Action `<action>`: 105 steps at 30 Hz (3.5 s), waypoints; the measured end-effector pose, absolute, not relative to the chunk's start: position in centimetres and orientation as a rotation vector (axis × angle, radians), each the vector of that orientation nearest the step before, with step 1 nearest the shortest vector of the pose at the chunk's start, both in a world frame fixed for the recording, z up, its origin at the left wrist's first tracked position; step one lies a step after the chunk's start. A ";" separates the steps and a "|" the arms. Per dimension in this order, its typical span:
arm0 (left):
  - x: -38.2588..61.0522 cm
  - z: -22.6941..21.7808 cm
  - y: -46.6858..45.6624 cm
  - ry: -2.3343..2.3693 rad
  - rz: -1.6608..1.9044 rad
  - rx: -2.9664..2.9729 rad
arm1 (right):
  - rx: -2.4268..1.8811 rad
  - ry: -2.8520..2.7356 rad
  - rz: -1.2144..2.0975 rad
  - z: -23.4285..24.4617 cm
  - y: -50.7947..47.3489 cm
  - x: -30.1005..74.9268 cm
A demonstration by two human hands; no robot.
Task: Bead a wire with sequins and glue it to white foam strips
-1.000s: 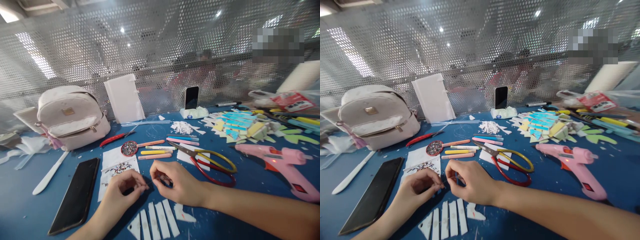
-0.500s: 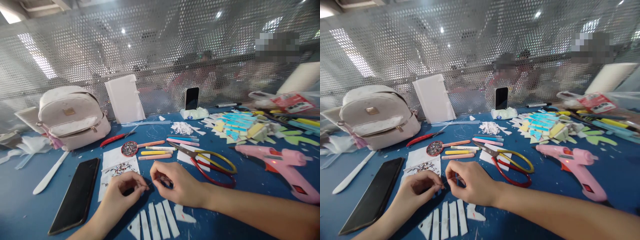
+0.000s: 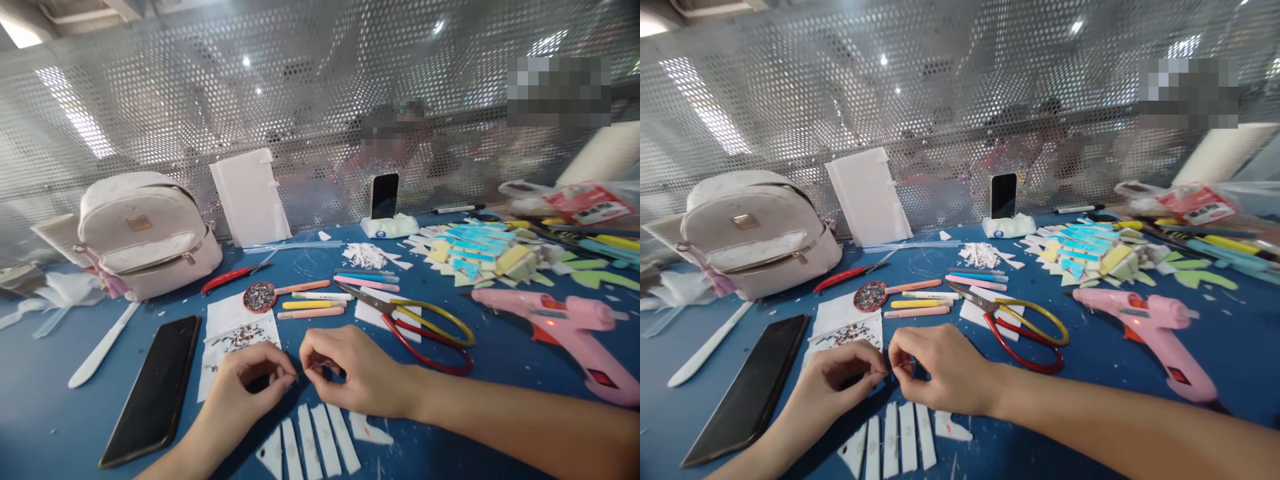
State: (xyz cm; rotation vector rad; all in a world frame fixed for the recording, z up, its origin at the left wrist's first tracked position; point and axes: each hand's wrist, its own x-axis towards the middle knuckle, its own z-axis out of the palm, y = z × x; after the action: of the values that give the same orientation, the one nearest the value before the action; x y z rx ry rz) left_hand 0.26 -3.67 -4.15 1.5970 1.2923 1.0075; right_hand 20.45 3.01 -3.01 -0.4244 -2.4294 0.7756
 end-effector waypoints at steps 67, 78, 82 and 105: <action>0.9 -3.4 -5.0 1.363 1.045 1.994 | -0.368 -2.477 0.865 -3.0 3.4 20.5; 0.5 -3.1 -4.6 1.340 1.110 2.129 | -0.446 -2.418 0.993 -3.0 3.6 20.3; -0.3 -2.7 -3.7 1.357 1.026 2.227 | -0.488 -2.384 1.017 -3.0 3.6 20.3; -6.1 -2.2 7.7 1.980 0.604 2.290 | -0.450 -2.334 1.051 -3.0 3.5 20.6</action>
State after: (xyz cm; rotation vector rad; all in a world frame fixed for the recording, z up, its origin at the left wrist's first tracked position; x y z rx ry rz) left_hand -6.15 7.68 -2.25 2.2897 1.9801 0.6039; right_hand 20.56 3.50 -2.98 -0.4497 -2.3340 1.0508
